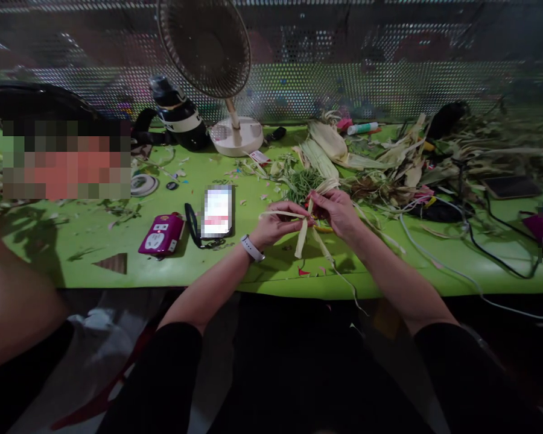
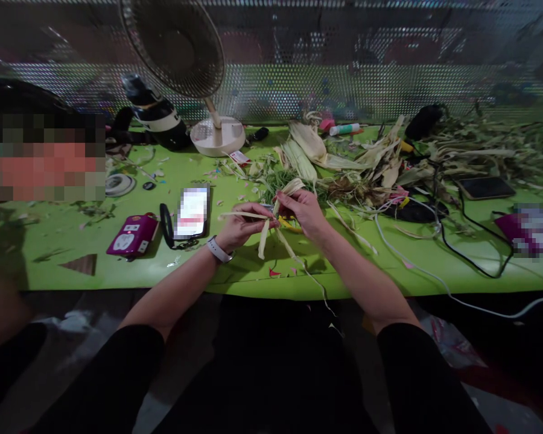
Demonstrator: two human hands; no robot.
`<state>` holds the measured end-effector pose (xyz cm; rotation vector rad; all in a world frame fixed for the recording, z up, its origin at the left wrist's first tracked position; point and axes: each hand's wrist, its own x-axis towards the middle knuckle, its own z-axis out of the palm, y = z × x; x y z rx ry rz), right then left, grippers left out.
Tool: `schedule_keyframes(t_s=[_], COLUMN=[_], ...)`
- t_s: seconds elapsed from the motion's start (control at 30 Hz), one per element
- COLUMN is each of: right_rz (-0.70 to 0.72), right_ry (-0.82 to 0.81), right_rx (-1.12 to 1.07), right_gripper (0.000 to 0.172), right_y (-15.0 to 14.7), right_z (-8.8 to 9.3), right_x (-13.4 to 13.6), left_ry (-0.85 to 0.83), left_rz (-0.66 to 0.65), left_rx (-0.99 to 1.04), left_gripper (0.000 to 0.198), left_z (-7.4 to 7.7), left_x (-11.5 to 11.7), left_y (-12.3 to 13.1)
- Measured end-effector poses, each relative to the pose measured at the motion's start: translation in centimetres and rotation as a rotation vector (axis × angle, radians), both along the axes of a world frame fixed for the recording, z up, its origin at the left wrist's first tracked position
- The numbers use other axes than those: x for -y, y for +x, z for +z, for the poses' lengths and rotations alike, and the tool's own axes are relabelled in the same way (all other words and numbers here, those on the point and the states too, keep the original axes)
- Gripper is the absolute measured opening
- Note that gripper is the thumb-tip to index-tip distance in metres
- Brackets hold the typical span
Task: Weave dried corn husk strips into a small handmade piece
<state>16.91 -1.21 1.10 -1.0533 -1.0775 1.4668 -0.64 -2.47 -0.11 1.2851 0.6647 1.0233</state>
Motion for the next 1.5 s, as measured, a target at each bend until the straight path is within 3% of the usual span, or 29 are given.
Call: schedule_keyframes(t_s=[0.17,0.3,0.73,0.83,0.93,1.0,1.07,1.27,1.4,1.5], right_rz=[0.142,0.363,0.390,0.280,-0.051,-0.198,-0.213,0.171,0.124,0.004], right_ry=[-0.023,0.077,0.185,0.311,0.671,0.880,0.942,0.571,0.329,0.159], right_rx=[0.140,0.263,0.358,0.487,0.660,0.725,0.761,0.652,0.417,0.211], right_gripper=[0.060,0.054,0.049,0.040,0.022,0.016,0.013,0.032,0.028,0.026], right_y=[1.0,1.1,1.6,1.5,1.6,1.7,1.8,1.1,0.1,0.0], right_z=[1.1,2.1,1.9,1.8,2.1,2.3,2.4,1.0,0.3,0.6], right_x=[0.1,0.9,0.5,0.6,1.0,1.3,1.4,0.4,0.4,0.5], left_ry=[0.055,0.079,-0.026,-0.009,0.048,0.049,0.006,-0.093,-0.142,-0.169], left_rz=[0.126,0.190,0.211,0.246,0.257,0.190,0.088,-0.141,-0.185,-0.089], left_rx=[0.078,0.079,0.197,0.145,0.103,0.080,0.060,-0.021,-0.094,-0.048], left_gripper=[0.037,0.033,0.036,0.037,0.035,0.037,0.044,0.055,0.055,0.054], left_z=[-0.1,-0.2,-0.3,-0.1,0.0,0.1,0.1,0.6,0.6,0.2], left_x=[-0.8,-1.3,-1.0,-1.3,-1.6,-1.7,-1.6,-1.1,-1.3,-1.8], left_y=[-0.2,-0.4,0.1,-0.1,-0.2,-0.1,0.0,0.1,-0.3,-0.3])
